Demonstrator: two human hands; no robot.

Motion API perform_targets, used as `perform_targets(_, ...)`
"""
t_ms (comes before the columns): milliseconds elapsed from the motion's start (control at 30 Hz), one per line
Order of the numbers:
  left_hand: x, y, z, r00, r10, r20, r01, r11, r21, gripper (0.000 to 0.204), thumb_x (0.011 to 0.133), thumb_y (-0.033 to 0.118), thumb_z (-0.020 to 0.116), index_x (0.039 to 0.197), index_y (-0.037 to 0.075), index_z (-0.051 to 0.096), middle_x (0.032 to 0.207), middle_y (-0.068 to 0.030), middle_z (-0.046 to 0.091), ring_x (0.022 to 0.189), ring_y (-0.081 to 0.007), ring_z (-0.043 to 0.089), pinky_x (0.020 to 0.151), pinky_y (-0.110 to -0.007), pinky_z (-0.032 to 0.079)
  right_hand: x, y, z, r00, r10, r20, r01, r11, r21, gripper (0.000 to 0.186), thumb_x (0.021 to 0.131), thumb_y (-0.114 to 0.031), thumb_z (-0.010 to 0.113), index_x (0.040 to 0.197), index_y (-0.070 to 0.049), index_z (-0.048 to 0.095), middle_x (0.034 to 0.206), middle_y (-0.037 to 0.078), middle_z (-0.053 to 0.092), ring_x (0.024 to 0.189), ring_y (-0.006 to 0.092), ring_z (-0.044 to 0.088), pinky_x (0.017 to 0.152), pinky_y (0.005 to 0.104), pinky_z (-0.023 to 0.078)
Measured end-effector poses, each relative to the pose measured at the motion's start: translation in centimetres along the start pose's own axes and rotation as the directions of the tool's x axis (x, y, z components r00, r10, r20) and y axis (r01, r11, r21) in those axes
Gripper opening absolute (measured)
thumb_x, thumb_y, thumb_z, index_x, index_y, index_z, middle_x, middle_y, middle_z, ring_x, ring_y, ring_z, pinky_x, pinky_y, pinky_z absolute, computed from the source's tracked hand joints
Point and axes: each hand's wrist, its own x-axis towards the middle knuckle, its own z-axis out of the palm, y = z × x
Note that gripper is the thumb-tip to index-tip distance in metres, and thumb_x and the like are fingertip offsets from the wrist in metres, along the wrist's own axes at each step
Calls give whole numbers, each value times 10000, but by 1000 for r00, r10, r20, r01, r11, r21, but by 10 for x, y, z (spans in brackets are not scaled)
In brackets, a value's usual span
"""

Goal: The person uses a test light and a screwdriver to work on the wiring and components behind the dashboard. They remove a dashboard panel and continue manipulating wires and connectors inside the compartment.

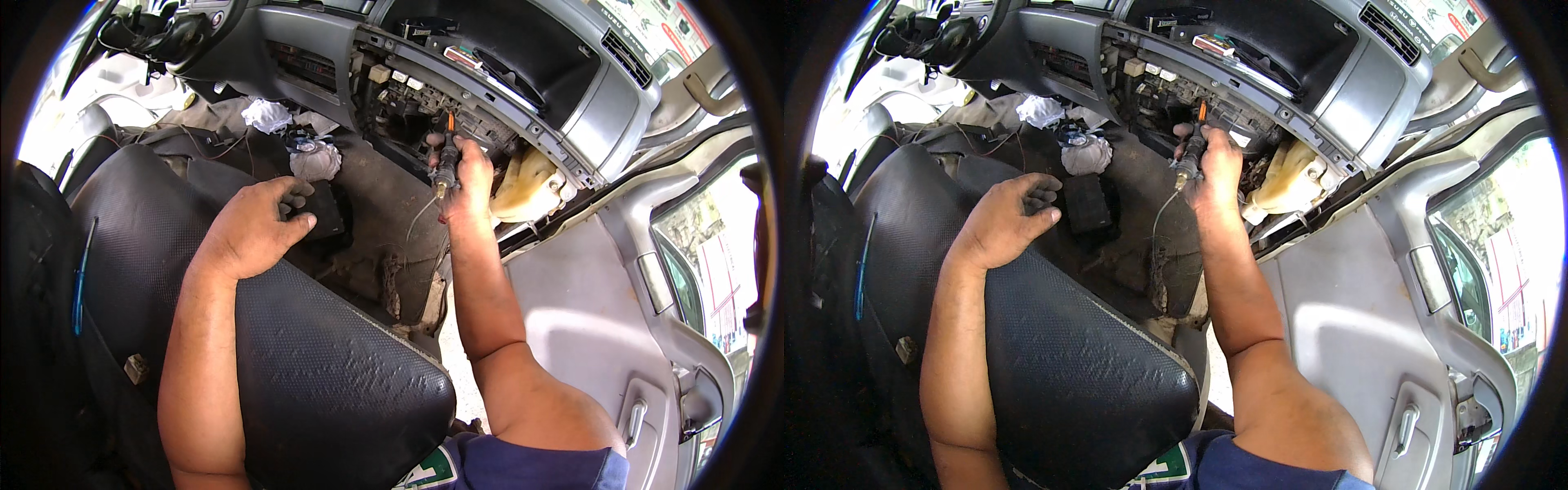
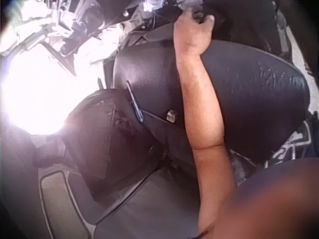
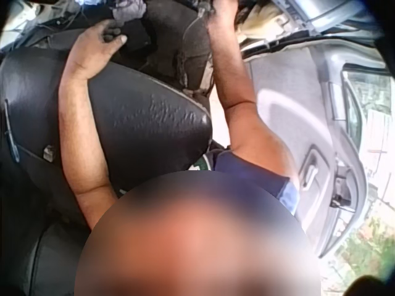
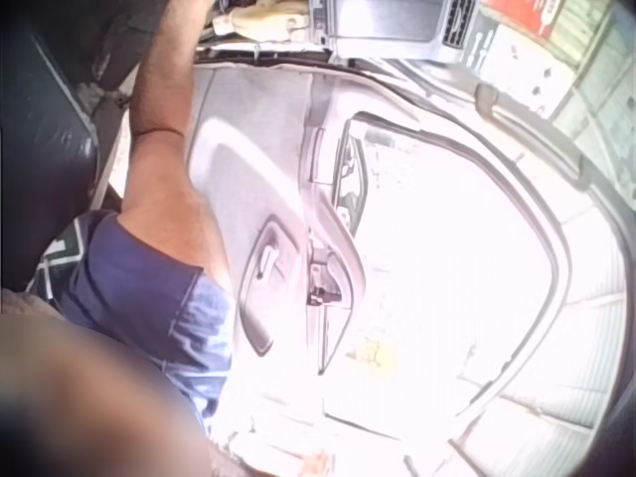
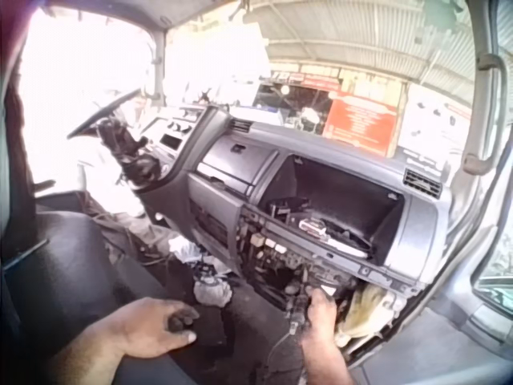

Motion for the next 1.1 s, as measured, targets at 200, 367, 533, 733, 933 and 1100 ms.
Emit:
perform_targets(200, 1, -1, 0, 1000, -12, 23, 13, 1000, -21, 475, 964, 190, 790, 1386, -14, 713, 1276, -221, 785, 1199, -321, 763, 1111, -416, 565, 1, 22, -7, 990, 42, 135, -100, 882, 460, 272, 1038, -163, 584, 1272, -40, 646, 1138, 217, 782, 715, 237, 667, 589, 356, 554)
perform_targets(367, 0, -2, 0, 1000, -1, 5, 1, 1000, -2, 471, 959, 204, 787, 1372, -14, 722, 1258, -230, 791, 1196, -335, 766, 1106, -423, 565, 1, 33, -11, 937, 19, 349, -248, 740, 625, 356, 1020, -148, 611, 1354, -31, 640, 1281, 194, 745, 797, 189, 641, 631, 310, 530)
perform_targets(533, 1, -3, 0, 1000, -7, 17, 7, 1000, -11, 472, 959, 208, 789, 1372, -11, 723, 1262, -223, 791, 1198, -333, 764, 1095, -422, 571, 7, 38, -18, 940, 21, 341, -244, 739, 628, 356, 1015, -170, 628, 1346, -43, 663, 1213, 159, 750, 781, 183, 616, 611, 302, 504)
perform_targets(733, 1, -3, 1, 1000, -12, 11, 12, 1000, -18, 471, 960, 213, 794, 1367, -13, 723, 1248, -222, 794, 1193, -329, 764, 1087, -421, 574, 13, 35, -16, 956, 72, 284, -248, 717, 652, 315, 1046, -143, 570, 1332, -40, 648, 1077, 153, 736, 744, 219, 612, 606, 355, 500)
perform_targets(933, 2, -1, -2, 999, -15, 50, 16, 1000, -9, 489, 969, 155, 796, 1416, -15, 691, 1273, -200, 779, 1180, -283, 757, 1110, -409, 565, -4, 28, -5, 973, 35, 226, -121, 917, 381, 231, 1072, -169, 522, 1277, -76, 573, 1024, 160, 724, 734, 248, 621, 627, 371, 517)
perform_targets(1100, 2, 1, -3, 999, -13, 52, 13, 1000, 0, 479, 973, 134, 788, 1414, -22, 688, 1289, -214, 777, 1209, -300, 756, 1123, -415, 559, -2, 18, 2, 994, 54, 96, -75, 971, 227, 217, 1067, -162, 516, 1264, -86, 565, 1004, 159, 726, 706, 245, 621, 622, 384, 523)
